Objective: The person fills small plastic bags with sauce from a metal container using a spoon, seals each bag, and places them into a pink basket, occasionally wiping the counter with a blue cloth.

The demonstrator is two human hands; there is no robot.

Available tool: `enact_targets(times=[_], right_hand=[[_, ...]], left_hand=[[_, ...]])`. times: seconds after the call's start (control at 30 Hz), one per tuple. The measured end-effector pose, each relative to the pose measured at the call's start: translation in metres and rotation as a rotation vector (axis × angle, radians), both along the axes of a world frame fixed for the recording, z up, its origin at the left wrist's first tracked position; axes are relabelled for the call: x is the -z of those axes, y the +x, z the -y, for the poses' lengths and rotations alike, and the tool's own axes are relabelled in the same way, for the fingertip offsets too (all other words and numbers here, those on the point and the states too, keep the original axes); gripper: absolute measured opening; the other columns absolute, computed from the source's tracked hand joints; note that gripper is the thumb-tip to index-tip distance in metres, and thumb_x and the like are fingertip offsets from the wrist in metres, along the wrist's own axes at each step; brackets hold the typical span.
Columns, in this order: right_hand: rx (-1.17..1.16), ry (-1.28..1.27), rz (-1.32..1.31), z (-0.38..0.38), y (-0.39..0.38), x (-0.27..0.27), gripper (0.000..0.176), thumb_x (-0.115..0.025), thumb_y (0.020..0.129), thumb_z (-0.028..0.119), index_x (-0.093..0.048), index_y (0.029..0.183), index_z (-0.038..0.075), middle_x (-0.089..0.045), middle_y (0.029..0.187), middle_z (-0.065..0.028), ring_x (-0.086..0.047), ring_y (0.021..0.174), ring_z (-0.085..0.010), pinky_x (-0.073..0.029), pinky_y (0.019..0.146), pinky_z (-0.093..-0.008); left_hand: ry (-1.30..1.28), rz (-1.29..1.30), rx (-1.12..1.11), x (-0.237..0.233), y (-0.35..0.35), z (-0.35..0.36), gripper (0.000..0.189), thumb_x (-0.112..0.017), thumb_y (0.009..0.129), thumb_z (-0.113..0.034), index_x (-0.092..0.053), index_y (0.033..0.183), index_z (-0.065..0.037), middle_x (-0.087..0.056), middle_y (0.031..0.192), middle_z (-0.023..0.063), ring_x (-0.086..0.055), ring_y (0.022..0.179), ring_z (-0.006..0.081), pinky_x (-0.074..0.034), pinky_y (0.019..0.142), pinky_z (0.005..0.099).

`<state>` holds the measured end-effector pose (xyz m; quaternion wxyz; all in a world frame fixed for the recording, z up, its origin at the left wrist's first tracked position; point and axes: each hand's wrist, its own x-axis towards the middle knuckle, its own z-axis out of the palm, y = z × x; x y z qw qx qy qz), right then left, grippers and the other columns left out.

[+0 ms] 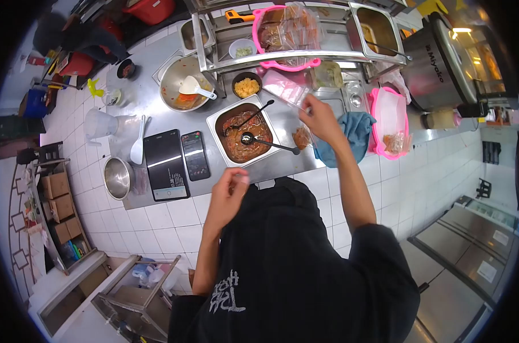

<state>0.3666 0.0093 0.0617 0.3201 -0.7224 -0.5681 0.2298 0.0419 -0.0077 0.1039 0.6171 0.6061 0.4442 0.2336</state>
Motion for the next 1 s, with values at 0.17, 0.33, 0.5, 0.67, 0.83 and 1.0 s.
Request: enact_targets(times=[0.17, 0.33, 0.5, 0.67, 0.83, 1.0], right_hand=[[-0.066, -0.070, -1.018, 0.072, -0.067, -0.068, 0.018, -0.064, 0.088, 0.000, -0.051, 0.100, 0.004, -0.060, 0.086, -0.0002, -0.059, 0.081, -0.0069, -0.048, 0.069, -0.0233], [-0.019, -0.134, -1.076, 0.091, -0.096, -0.067, 0.027, -0.067, 0.089, 0.002, -0.053, 0.113, 0.002, -0.062, 0.088, -0.0011, -0.060, 0.083, -0.0074, -0.049, 0.074, -0.0235], [-0.295, -0.364, -0.822, 0.102, -0.104, -0.056, 0.014, -0.064, 0.094, 0.013, -0.065, 0.100, 0.000, -0.068, 0.083, -0.0018, -0.063, 0.077, -0.0102, -0.049, 0.071, -0.0251], [-0.447, -0.265, -0.542, 0.086, -0.140, -0.077, 0.022, -0.064, 0.090, 0.018, -0.057, 0.082, -0.002, -0.056, 0.064, -0.0129, -0.055, 0.058, -0.0236, -0.043, 0.058, -0.0385], [-0.480, -0.196, -0.636, 0.082, -0.174, -0.061, 0.030, -0.066, 0.090, 0.023, -0.054, 0.077, -0.001, -0.047, 0.056, -0.0080, -0.045, 0.053, -0.0179, -0.038, 0.054, -0.0360], [-0.541, -0.325, -0.911, 0.080, -0.181, -0.061, 0.034, -0.063, 0.094, 0.026, -0.055, 0.075, -0.001, -0.049, 0.059, -0.0034, -0.045, 0.057, -0.0104, -0.038, 0.053, -0.0331]], left_hand=[[0.463, 0.005, -0.043, -0.027, 0.056, -0.001, 0.030, -0.067, 0.094, -0.022, -0.058, 0.115, -0.003, -0.064, 0.101, 0.0112, -0.061, 0.096, 0.0145, -0.048, 0.079, 0.0290], [0.176, -0.040, 0.334, -0.038, 0.045, -0.016, 0.025, -0.063, 0.095, -0.022, -0.059, 0.107, -0.001, -0.067, 0.081, 0.0140, -0.063, 0.065, 0.0202, -0.047, 0.060, 0.0321], [0.269, -0.201, 0.605, -0.032, 0.003, -0.036, 0.024, -0.063, 0.095, -0.025, -0.063, 0.100, -0.001, -0.064, 0.070, 0.0135, -0.058, 0.055, 0.0254, -0.044, 0.055, 0.0348], [1.005, -0.470, 0.153, -0.049, -0.007, -0.022, 0.027, -0.069, 0.089, -0.020, -0.060, 0.108, -0.003, -0.065, 0.089, 0.0092, -0.059, 0.083, 0.0279, -0.046, 0.075, 0.0362], [0.280, -0.204, 0.309, -0.047, -0.040, 0.007, 0.019, -0.062, 0.096, -0.019, -0.057, 0.101, -0.001, -0.063, 0.084, 0.0059, -0.059, 0.078, 0.0154, -0.045, 0.073, 0.0309], [-0.053, -0.051, 0.259, -0.039, -0.063, 0.013, 0.024, -0.050, 0.104, -0.020, -0.055, 0.094, 0.001, -0.061, 0.081, 0.0040, -0.056, 0.079, 0.0065, -0.044, 0.070, 0.0235]])
